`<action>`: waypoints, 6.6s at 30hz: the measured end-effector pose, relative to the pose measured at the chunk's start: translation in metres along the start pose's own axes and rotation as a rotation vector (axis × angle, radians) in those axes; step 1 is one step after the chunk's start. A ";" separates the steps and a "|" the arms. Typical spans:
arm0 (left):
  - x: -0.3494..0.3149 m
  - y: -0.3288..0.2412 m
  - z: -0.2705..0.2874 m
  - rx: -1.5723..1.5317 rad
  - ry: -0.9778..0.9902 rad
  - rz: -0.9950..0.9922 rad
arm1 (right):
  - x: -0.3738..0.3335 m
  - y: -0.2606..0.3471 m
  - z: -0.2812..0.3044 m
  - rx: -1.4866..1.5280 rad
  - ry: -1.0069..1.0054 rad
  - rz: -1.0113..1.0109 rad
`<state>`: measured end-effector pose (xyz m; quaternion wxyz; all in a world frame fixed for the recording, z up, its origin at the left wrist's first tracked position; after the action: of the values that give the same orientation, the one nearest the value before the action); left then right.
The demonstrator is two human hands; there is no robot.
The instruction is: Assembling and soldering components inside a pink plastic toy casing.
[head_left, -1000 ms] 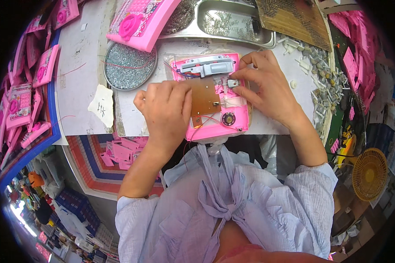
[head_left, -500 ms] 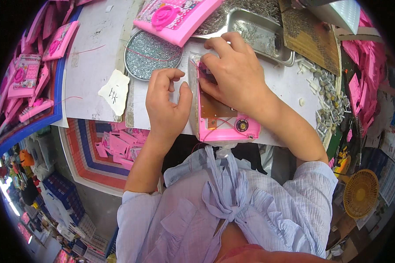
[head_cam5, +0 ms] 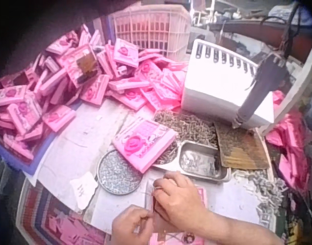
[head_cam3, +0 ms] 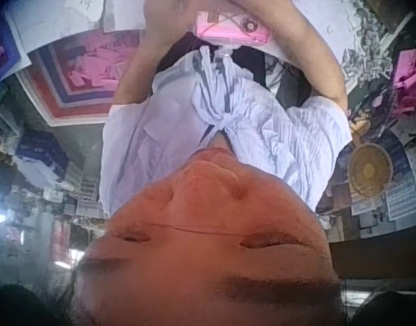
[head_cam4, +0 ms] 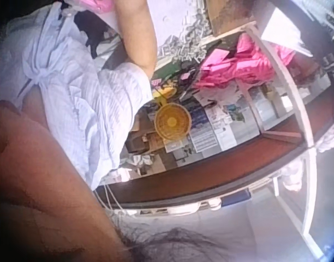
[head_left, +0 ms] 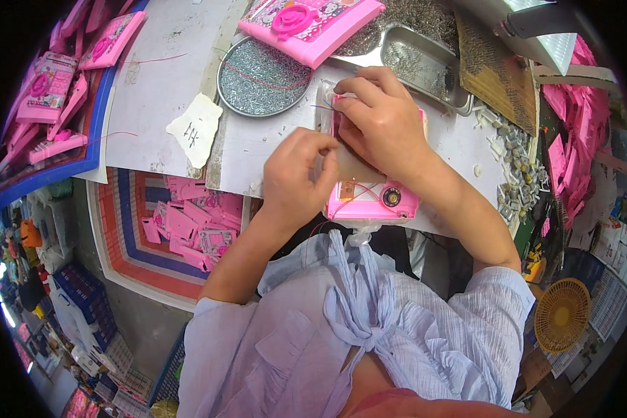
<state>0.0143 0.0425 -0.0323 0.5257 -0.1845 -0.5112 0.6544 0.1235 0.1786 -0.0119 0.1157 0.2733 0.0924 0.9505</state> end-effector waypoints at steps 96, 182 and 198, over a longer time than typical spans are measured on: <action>0.043 -0.050 -0.074 0.369 0.284 -0.323 | -0.409 -0.090 0.275 0.674 -1.507 -1.157; 0.042 -0.050 -0.078 0.514 0.294 -0.302 | -0.175 0.008 0.102 0.430 -0.485 -0.435; 0.041 -0.057 -0.075 0.522 0.312 -0.293 | -0.174 0.004 0.104 0.440 -0.473 -0.434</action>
<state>0.0853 0.1099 -0.0018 0.7157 -0.0660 -0.2606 0.6446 0.3227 0.1396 -0.0106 0.2708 0.4773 0.3204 0.7721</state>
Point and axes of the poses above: each hand's wrist, its own x-axis towards the middle knuckle, its own z-axis out of the back of the hand, y = z × x, the point moved 2 cm from there along x, towards the middle knuckle, and after that the axes turned 3 degrees about z, right-handed, at the moved point
